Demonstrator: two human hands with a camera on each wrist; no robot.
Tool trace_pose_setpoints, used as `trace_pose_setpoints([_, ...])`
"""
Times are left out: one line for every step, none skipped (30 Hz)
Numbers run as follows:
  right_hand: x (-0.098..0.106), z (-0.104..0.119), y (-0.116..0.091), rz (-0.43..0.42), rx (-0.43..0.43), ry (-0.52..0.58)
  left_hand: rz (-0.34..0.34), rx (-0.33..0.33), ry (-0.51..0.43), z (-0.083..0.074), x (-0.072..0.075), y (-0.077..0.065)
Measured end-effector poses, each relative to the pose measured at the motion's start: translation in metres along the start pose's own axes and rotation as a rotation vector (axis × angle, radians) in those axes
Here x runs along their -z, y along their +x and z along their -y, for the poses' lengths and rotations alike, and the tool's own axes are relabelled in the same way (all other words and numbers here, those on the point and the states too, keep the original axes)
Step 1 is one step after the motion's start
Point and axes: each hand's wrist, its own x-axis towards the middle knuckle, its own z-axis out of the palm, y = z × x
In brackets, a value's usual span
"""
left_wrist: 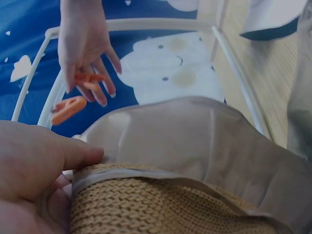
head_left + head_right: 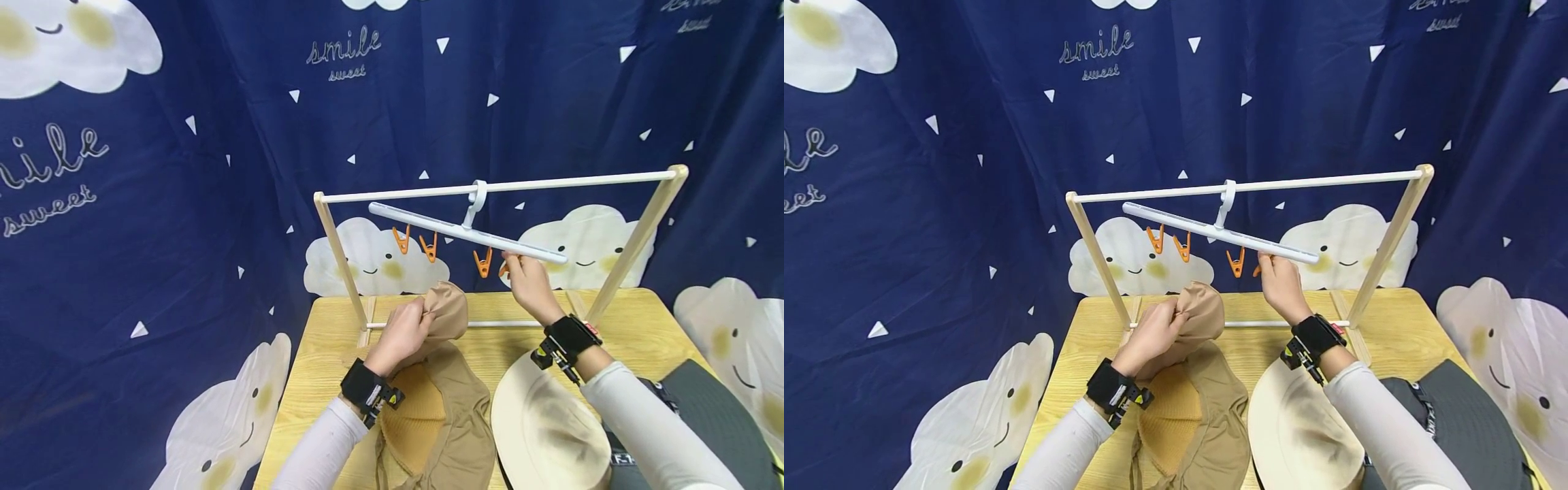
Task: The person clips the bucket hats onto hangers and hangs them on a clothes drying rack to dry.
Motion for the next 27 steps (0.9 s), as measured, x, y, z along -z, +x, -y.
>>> trace_pose_setpoints([0.0,0.0,0.0,-0.005,0.001,-0.006,0.01,0.0,0.006,-0.003,-0.002,0.002])
trace_pose_setpoints([0.0,0.0,-0.001,-0.012,0.007,-0.014,0.02,-0.002,0.014,-0.006,-0.004,0.004])
trace_pose_setpoints([0.0,0.0,-0.001,-0.015,0.013,-0.022,0.031,-0.004,0.019,-0.009,-0.005,0.006])
trace_pose_setpoints([0.001,0.0,-0.002,-0.02,0.02,-0.031,0.043,-0.004,0.024,-0.011,-0.007,0.008])
trace_pose_setpoints([0.001,0.001,-0.002,-0.027,0.028,-0.04,0.052,-0.007,0.032,-0.014,-0.008,0.01])
trace_pose_setpoints([0.002,0.001,-0.002,-0.035,0.036,-0.052,0.057,-0.009,0.042,-0.017,-0.01,0.012])
trace_pose_setpoints([0.002,0.001,-0.003,-0.045,0.042,-0.063,0.063,-0.013,0.048,-0.02,-0.011,0.014])
trace_pose_setpoints([0.003,0.001,-0.003,-0.057,0.047,-0.077,0.07,-0.015,0.056,-0.023,-0.013,0.016])
trace_pose_setpoints([0.003,0.001,-0.003,-0.065,0.046,-0.089,0.076,-0.017,0.061,-0.026,-0.015,0.018])
trace_pose_setpoints([0.004,0.001,-0.003,-0.075,0.047,-0.101,0.077,-0.02,0.062,-0.028,-0.018,0.021])
trace_pose_setpoints([0.004,0.001,-0.003,-0.083,0.048,-0.11,0.076,-0.018,0.062,-0.03,-0.02,0.023])
trace_pose_setpoints([0.004,0.002,-0.003,-0.089,0.048,-0.117,0.072,-0.017,0.057,-0.033,-0.023,0.026])
trace_pose_setpoints([0.005,0.003,-0.003,-0.09,0.048,-0.118,0.07,-0.013,0.047,-0.035,-0.025,0.028])
trace_pose_setpoints([0.005,0.004,-0.003,-0.091,0.047,-0.119,0.064,-0.007,0.041,-0.037,-0.028,0.031])
trace_pose_setpoints([0.005,0.006,-0.003,-0.088,0.045,-0.118,0.055,0.0,0.028,-0.038,-0.03,0.033])
trace_pose_setpoints([0.005,0.007,-0.003,-0.086,0.046,-0.117,0.044,0.007,0.016,-0.04,-0.032,0.035])
trace_pose_setpoints([0.006,0.009,-0.004,-0.083,0.046,-0.115,0.034,0.012,0.009,-0.042,-0.034,0.037])
trace_pose_setpoints([0.006,0.011,-0.005,-0.081,0.046,-0.112,0.026,0.014,0.001,-0.043,-0.036,0.039])
trace_pose_setpoints([0.006,0.012,-0.006,-0.079,0.045,-0.112,0.023,0.017,-0.007,-0.044,-0.038,0.04])
trace_pose_setpoints([0.006,0.012,-0.006,-0.078,0.046,-0.114,0.014,0.015,-0.01,-0.045,-0.04,0.041])
trace_pose_setpoints([0.007,0.012,-0.006,-0.076,0.045,-0.117,0.007,0.011,-0.014,-0.045,-0.042,0.042])
trace_pose_setpoints([0.007,0.012,-0.007,-0.078,0.044,-0.115,0.0,0.007,-0.018,-0.046,-0.045,0.044])
trace_pose_setpoints([0.007,0.012,-0.007,-0.08,0.044,-0.116,-0.007,0.003,-0.023,-0.046,-0.047,0.045])
trace_pose_setpoints([0.007,0.011,-0.007,-0.082,0.043,-0.116,-0.013,0.0,-0.03,-0.046,-0.049,0.046])
trace_pose_setpoints([0.006,0.01,-0.007,-0.082,0.042,-0.117,-0.018,-0.002,-0.033,-0.046,-0.051,0.047])
trace_pose_setpoints([0.006,0.01,-0.007,-0.085,0.043,-0.116,-0.026,-0.006,-0.032,-0.046,-0.053,0.048])
trace_pose_setpoints([0.006,0.009,-0.006,-0.089,0.042,-0.115,-0.03,-0.006,-0.031,-0.046,-0.055,0.05])
